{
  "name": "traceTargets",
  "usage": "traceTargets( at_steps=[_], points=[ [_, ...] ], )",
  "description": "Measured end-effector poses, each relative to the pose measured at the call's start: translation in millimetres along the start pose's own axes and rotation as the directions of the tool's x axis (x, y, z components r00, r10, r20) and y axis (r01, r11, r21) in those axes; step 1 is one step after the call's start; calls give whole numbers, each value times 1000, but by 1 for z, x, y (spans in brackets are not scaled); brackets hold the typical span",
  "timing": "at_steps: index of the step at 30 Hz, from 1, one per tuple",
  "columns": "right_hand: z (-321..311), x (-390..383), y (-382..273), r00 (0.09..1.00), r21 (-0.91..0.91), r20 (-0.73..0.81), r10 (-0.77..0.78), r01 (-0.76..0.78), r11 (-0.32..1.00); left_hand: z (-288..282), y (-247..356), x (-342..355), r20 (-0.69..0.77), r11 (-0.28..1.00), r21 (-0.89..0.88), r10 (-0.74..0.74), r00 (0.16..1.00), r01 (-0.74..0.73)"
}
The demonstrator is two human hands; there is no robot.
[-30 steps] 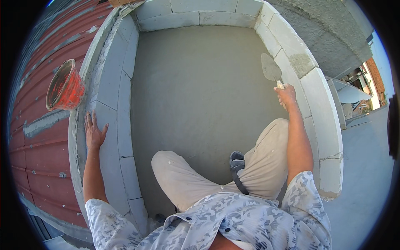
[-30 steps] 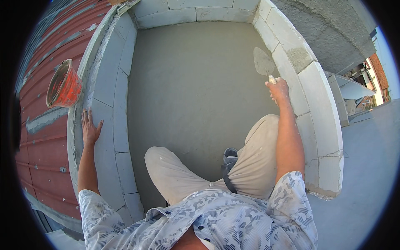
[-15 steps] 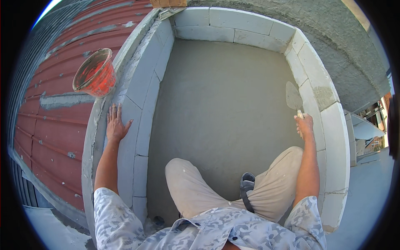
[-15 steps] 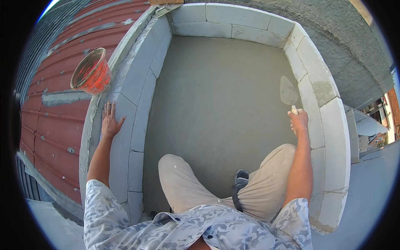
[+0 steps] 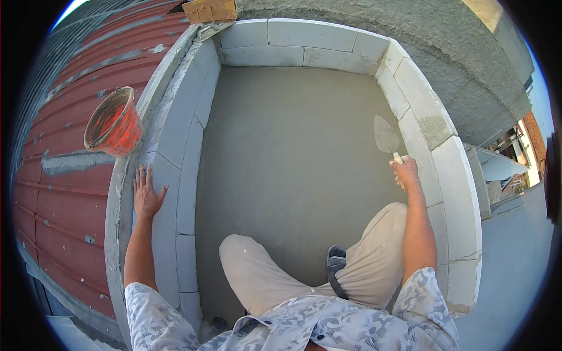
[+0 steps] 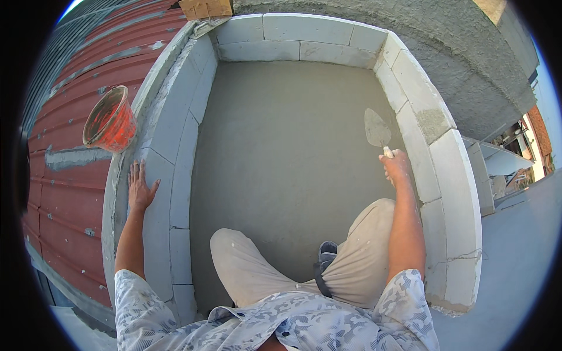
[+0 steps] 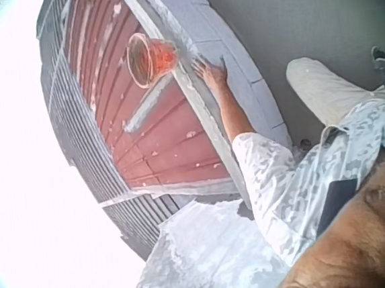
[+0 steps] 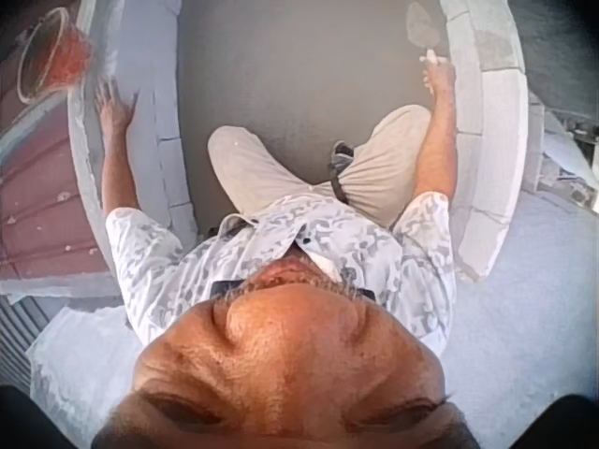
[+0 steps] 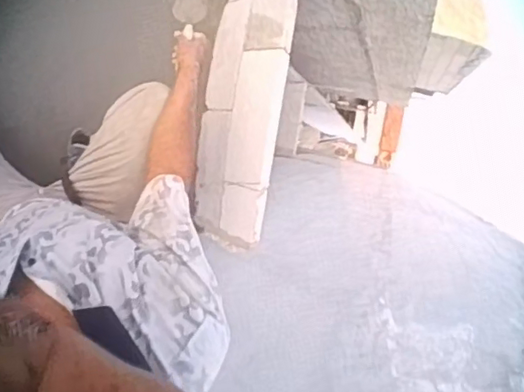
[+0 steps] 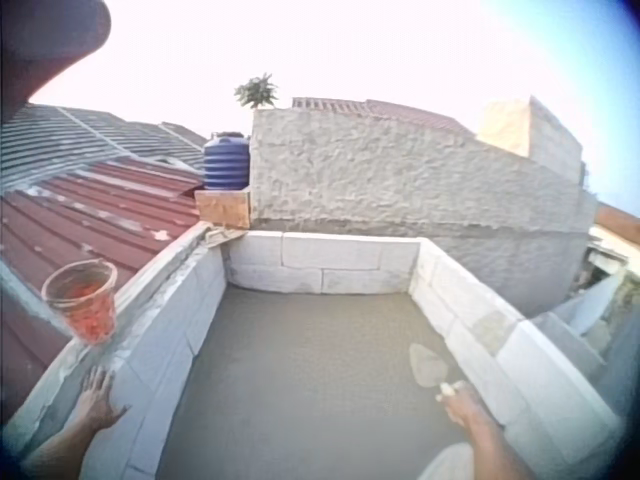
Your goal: Smooth wet concrete inside a brick-lined enclosure using a hand trowel.
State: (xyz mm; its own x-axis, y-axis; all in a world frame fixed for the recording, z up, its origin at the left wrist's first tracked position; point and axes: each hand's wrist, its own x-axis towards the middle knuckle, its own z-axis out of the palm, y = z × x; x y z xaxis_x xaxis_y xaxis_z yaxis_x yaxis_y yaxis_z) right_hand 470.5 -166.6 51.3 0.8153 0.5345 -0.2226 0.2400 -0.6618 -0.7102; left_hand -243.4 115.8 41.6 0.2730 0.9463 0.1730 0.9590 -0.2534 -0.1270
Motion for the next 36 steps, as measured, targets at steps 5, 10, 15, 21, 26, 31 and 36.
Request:
traceTargets(
  at_steps=[5,10,15,21,26,31,36],
  points=[
    [-2,0,2,1000,6,-2,16,-16,1000,9,-5,4,-19,1000,10,4,1000,-4],
    [-6,-8,-2,999,4,3,41,-41,999,10,-3,4,17,1000,10,-2,1000,2],
    [-10,-9,-3,999,-24,12,41,-40,999,2,3,3,43,1000,3,-3,999,3],
    [-8,-7,-2,999,21,25,39,-39,999,2,2,3,58,999,-18,-40,997,41],
    [-7,-6,-2,999,0,22,45,-45,999,4,0,3,47,1000,-7,-27,999,28],
    [-5,-5,1,999,10,27,45,-46,999,5,-1,3,45,1000,11,-22,999,21],
    [-5,-2,3,997,10,42,61,-61,998,7,-3,3,48,999,39,-29,998,28]
  ],
)
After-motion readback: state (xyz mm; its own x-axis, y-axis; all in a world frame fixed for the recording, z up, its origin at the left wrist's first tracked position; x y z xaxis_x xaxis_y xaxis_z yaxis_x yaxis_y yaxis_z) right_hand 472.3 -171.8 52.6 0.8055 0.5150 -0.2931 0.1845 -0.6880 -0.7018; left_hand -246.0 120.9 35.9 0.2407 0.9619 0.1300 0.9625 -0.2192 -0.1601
